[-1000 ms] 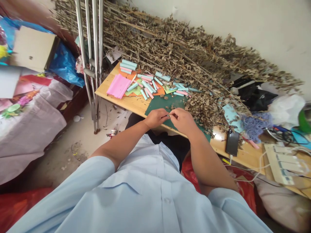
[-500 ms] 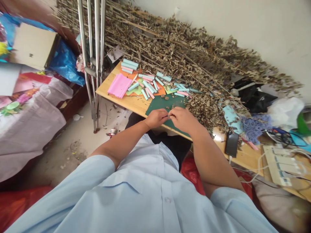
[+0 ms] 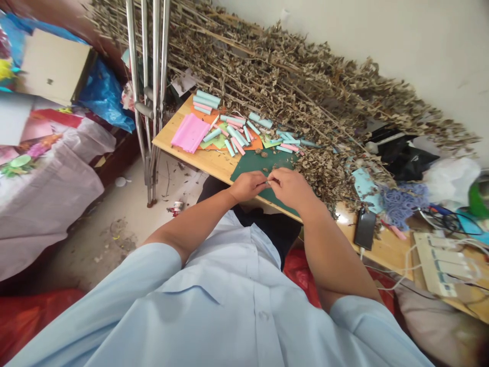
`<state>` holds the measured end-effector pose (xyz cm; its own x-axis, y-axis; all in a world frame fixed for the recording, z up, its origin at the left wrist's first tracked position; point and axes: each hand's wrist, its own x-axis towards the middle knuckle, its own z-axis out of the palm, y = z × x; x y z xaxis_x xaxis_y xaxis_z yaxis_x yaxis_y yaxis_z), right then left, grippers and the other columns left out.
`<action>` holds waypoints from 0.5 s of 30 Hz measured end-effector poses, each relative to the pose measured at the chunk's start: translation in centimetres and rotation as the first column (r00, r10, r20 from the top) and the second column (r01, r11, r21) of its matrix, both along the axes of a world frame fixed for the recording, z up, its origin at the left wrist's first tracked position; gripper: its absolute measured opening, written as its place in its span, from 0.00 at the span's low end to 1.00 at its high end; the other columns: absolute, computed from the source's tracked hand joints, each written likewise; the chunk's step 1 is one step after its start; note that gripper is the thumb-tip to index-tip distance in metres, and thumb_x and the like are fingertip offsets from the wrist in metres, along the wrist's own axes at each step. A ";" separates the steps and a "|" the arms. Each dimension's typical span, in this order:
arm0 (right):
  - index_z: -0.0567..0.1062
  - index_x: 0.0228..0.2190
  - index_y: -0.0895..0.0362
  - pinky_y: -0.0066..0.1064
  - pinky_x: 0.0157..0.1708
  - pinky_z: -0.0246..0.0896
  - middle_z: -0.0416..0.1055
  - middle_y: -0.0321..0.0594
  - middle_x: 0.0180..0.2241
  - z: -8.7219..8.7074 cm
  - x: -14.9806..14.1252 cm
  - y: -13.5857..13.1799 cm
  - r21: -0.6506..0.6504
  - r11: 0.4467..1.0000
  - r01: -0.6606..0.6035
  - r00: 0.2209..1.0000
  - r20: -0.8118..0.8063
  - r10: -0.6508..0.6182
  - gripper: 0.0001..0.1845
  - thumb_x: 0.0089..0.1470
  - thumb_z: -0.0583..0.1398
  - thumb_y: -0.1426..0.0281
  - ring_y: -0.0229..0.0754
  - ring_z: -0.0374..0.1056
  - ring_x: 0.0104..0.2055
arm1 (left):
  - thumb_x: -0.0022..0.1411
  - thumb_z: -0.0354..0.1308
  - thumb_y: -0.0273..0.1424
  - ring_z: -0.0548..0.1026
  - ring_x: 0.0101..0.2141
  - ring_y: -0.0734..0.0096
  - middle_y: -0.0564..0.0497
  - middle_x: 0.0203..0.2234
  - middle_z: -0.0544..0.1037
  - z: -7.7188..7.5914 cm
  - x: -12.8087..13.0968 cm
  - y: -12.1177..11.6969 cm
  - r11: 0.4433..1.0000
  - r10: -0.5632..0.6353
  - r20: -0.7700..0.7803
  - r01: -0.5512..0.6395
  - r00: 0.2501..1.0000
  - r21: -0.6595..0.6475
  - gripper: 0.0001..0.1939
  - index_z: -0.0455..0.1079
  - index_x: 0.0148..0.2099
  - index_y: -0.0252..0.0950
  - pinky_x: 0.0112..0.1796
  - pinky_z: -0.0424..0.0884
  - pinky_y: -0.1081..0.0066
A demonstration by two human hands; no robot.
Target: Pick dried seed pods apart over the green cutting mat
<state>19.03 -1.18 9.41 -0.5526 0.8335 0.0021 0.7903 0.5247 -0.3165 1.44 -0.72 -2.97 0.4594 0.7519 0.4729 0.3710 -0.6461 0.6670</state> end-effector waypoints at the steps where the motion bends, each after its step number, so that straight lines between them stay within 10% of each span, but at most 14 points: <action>1: 0.77 0.34 0.55 0.35 0.42 0.61 0.76 0.43 0.37 0.1 0.0 -0.1 -0.008 1.000 0.005 1.000 -0.007 -0.005 0.07 0.59 0.58 0.74 0.46 0.70 0.39 | 0.75 0.48 0.45 0.78 0.41 0.64 0.43 0.37 0.80 0.0 0.0 0.0 1.000 0.000 0.002 0.000 1.000 -0.002 0.22 0.77 0.44 0.35 0.43 0.72 0.67; 15: 0.78 0.33 0.56 0.34 0.41 0.59 0.77 0.44 0.36 0.2 -0.6 0.0 -0.011 0.999 0.033 0.993 0.111 -0.031 0.08 0.56 0.58 0.75 0.46 0.71 0.38 | 0.75 0.49 0.38 0.77 0.40 0.65 0.45 0.34 0.79 0.1 -0.1 -0.1 1.000 -0.005 -0.014 0.006 1.000 0.030 0.18 0.76 0.41 0.34 0.41 0.71 0.68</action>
<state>18.44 -1.23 9.64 -0.5219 0.8502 -0.0689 0.8372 0.4951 -0.2325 1.37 -0.79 -2.90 0.4702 0.7348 0.4889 0.3766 -0.6680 0.6418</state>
